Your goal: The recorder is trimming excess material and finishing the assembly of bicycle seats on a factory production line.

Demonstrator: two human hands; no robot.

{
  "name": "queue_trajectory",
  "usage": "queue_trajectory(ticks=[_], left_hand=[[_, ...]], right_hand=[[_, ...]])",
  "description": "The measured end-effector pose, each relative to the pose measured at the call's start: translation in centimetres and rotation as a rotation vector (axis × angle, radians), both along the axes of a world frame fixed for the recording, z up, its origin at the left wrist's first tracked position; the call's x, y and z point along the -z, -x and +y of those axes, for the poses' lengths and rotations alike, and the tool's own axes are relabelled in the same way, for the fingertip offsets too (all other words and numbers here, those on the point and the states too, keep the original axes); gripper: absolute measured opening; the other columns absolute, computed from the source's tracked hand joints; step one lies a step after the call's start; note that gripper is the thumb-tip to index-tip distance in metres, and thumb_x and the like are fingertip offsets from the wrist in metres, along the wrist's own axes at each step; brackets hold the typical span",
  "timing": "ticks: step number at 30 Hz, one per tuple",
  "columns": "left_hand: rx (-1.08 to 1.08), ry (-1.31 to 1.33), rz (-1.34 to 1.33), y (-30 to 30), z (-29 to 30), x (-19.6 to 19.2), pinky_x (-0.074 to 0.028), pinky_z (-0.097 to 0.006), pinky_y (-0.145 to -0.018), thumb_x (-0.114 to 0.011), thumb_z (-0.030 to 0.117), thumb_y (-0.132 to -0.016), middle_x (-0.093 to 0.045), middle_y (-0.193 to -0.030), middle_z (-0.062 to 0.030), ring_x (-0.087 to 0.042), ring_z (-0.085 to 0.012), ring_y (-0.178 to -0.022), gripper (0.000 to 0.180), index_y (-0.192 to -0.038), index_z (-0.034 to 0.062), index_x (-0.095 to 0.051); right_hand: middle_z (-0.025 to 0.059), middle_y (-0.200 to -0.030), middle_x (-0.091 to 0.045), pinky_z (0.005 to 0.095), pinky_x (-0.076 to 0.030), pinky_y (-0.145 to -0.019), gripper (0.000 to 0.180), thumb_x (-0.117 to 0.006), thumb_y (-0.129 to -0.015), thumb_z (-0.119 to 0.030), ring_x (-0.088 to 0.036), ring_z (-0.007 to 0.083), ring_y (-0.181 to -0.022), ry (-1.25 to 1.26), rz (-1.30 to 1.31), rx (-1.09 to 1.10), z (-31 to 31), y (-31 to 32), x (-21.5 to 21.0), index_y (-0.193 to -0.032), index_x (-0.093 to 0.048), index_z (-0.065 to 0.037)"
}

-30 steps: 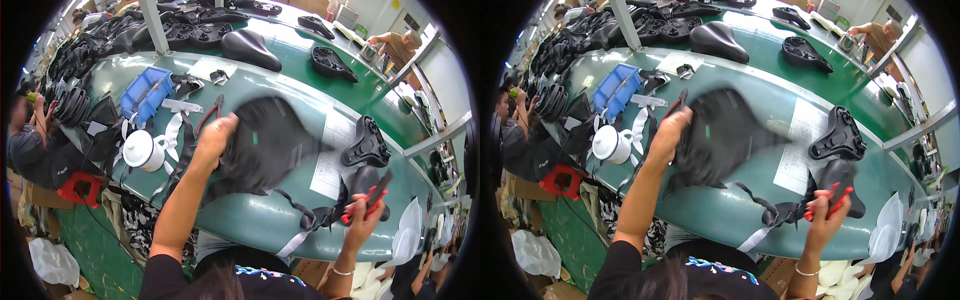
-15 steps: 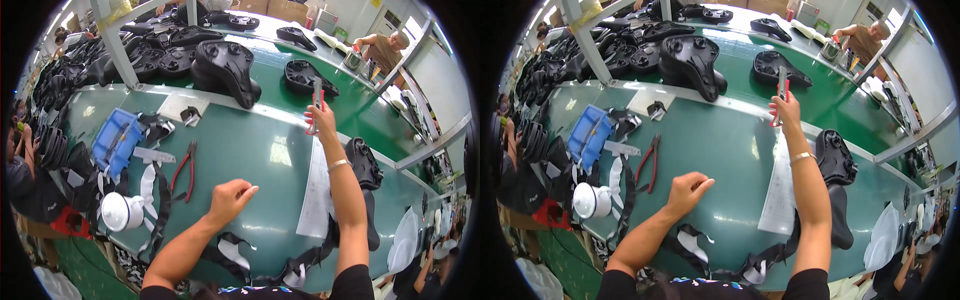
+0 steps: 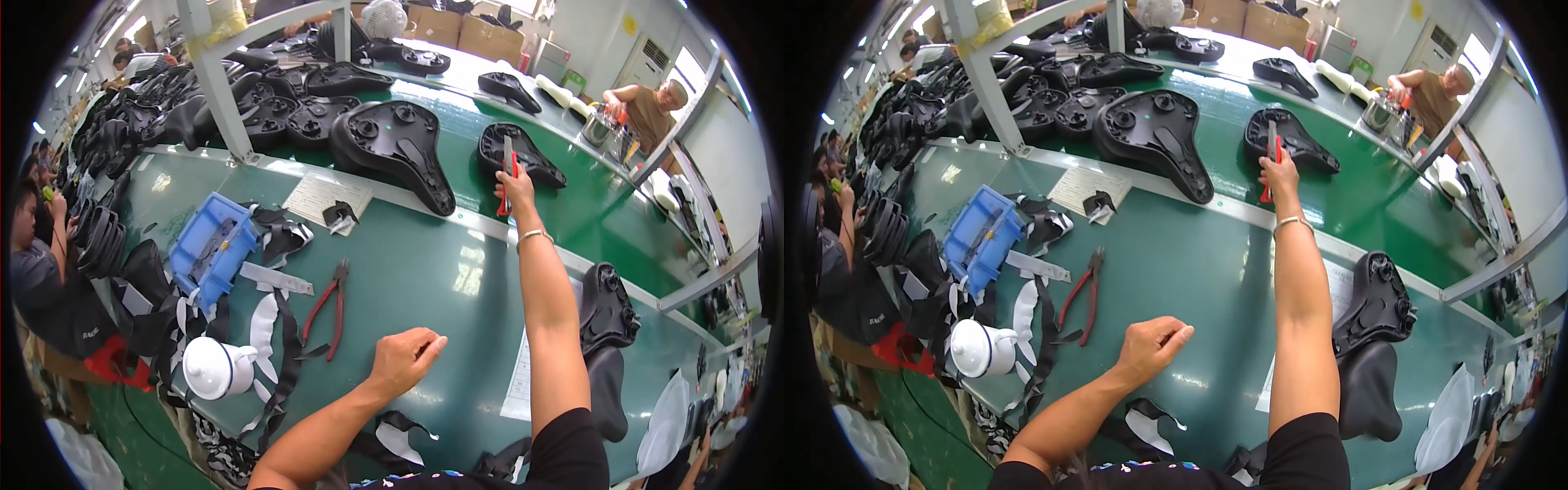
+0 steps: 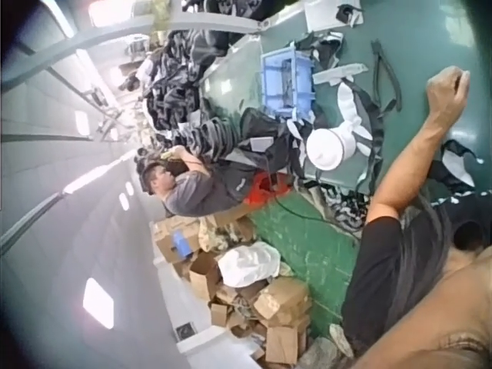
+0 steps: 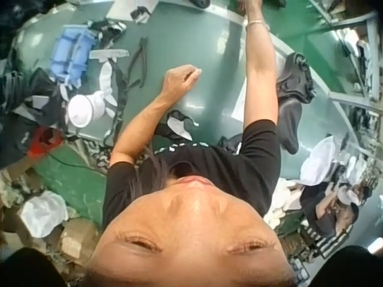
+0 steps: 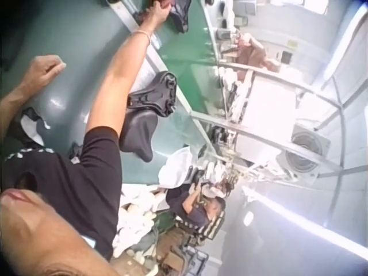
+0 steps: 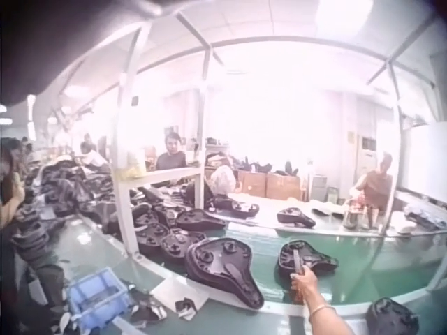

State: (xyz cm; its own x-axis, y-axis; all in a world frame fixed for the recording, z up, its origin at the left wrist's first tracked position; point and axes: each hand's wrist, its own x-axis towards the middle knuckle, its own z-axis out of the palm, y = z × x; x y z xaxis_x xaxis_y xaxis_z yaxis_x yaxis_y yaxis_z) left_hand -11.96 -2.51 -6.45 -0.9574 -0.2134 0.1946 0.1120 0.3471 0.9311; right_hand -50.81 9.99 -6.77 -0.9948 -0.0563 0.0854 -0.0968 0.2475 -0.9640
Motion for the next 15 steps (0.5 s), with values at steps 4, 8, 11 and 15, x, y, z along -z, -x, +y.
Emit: queue_trajectory(ticks=[4,8,11,15], left_hand=[[0.015,-0.138,-0.036,0.5,-0.1,-0.3,-0.041,-0.028,-0.051,-0.060,0.021,-0.091,-0.055,-0.062,-0.0079,-0.049,-0.0142,-0.052,0.024,-0.079,0.0003,-0.063],[0.012,-0.261,-0.072,0.2,-1.0,0.8,-0.041,-0.022,-0.049,-0.055,0.025,-0.095,-0.059,-0.065,-0.0010,-0.053,-0.0061,-0.056,0.027,-0.085,0.0020,-0.065],[0.075,-0.485,-0.026,-0.2,-1.8,1.5,-0.044,-0.022,-0.052,-0.048,0.035,-0.098,-0.062,-0.075,-0.0041,-0.057,-0.0086,-0.061,0.036,-0.097,0.0019,-0.062],[0.135,-0.970,-0.124,0.4,-2.4,0.7,-0.050,-0.028,-0.072,-0.037,0.051,-0.098,-0.061,-0.103,-0.0092,-0.063,-0.0167,-0.088,0.057,-0.120,-0.0002,-0.052]], right_hand=[[0.0061,-0.077,-0.058,0.0309,-0.057,-0.052,0.040,-0.067,-0.078,-0.016,-0.063,0.0174,-0.061,0.199,0.006,0.086,1.9,-1.9,0.3,-0.113,-0.052,-0.006],[0.0073,-0.077,-0.056,0.0312,-0.055,-0.049,0.032,-0.064,-0.080,-0.018,-0.063,0.0200,-0.058,0.479,-0.163,0.029,3.8,-9.6,-3.1,-0.104,-0.049,-0.005],[0.0061,-0.077,-0.056,0.0302,-0.053,-0.046,0.031,-0.063,-0.082,-0.018,-0.063,0.0191,-0.057,0.330,-0.286,-0.148,7.5,-20.0,-7.0,-0.106,-0.049,-0.004],[0.0043,-0.080,-0.056,0.0268,-0.050,-0.050,0.030,-0.063,-0.082,-0.014,-0.060,0.0137,-0.062,0.120,-0.321,-0.331,13.5,-32.7,-7.6,-0.108,-0.053,-0.003]])
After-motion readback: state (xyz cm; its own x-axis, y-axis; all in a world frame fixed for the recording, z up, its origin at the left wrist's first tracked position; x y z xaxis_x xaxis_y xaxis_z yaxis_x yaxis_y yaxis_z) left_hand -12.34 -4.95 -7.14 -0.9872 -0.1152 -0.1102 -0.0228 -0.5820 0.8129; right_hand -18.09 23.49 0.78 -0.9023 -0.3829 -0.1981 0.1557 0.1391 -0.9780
